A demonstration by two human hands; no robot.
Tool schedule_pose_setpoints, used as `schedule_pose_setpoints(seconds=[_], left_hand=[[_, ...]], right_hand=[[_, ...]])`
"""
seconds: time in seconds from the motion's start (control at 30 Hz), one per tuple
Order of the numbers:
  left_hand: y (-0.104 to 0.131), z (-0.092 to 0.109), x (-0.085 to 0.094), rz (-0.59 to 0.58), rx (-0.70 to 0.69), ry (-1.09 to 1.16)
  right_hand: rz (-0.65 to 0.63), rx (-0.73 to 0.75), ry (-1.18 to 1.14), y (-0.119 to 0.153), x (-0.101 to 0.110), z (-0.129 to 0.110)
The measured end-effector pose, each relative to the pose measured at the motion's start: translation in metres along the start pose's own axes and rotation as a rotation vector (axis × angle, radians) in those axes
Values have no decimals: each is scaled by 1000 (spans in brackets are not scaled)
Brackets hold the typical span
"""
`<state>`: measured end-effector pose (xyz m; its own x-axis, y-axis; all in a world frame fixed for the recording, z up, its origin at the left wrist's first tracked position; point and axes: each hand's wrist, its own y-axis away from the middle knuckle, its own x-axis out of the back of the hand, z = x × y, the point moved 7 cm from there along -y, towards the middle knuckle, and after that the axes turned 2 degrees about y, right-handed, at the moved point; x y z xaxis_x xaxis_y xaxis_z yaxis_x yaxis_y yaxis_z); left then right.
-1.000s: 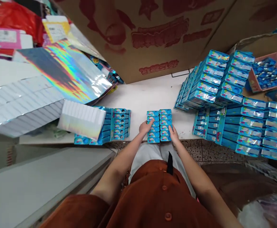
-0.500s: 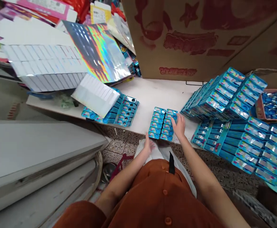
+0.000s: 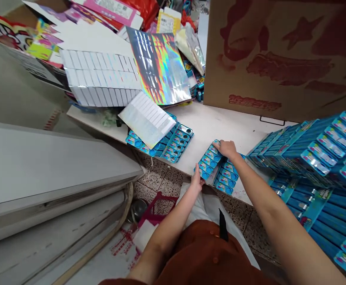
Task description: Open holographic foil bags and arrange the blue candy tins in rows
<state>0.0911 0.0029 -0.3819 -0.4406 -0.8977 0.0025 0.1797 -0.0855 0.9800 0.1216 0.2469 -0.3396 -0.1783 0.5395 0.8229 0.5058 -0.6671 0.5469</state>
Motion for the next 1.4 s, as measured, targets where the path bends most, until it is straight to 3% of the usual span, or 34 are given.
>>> schedule_pose_setpoints(seconds=[0.23, 0.37, 0.43, 0.53, 0.63, 0.73, 0.83, 0.97, 1.07, 1.17, 1.27, 1.4], left_hand=[[2, 63, 10, 37, -237, -30], [40, 83, 30, -1, -476, -125], [72, 105, 40, -36, -739, -318], [129, 159, 49, 15, -1251, -685], [164, 233, 59, 207, -1590, -874], [170, 305, 54, 308, -1758, -1075], [156, 347, 45, 296, -1801, -1250], [141, 359, 34, 215, -1803, -1304], [149, 354, 21, 120, -1830, -1328], [175, 349, -1, -7, -1924, -1434], [201, 335, -24, -272, -1977, -1608], [226, 298, -42, -690, -1857, -1731]], right_hand=[[52, -61, -133, -39, 15, -25], [175, -76, -186, -36, 22, -30], [340, -49, -250, -24, 31, -34], [545, 63, -433, -5, 45, -52], [547, 162, -639, 1, 54, -90], [444, 85, -852, -7, 58, -133], [314, -44, -989, -19, 57, -170], [319, -35, -1111, -27, 66, -198], [354, -7, -1166, -18, 75, -193], [302, 160, -1341, 8, 90, -179], [223, 327, -1413, 48, 109, -156], [240, 282, -1390, 104, 116, -118]])
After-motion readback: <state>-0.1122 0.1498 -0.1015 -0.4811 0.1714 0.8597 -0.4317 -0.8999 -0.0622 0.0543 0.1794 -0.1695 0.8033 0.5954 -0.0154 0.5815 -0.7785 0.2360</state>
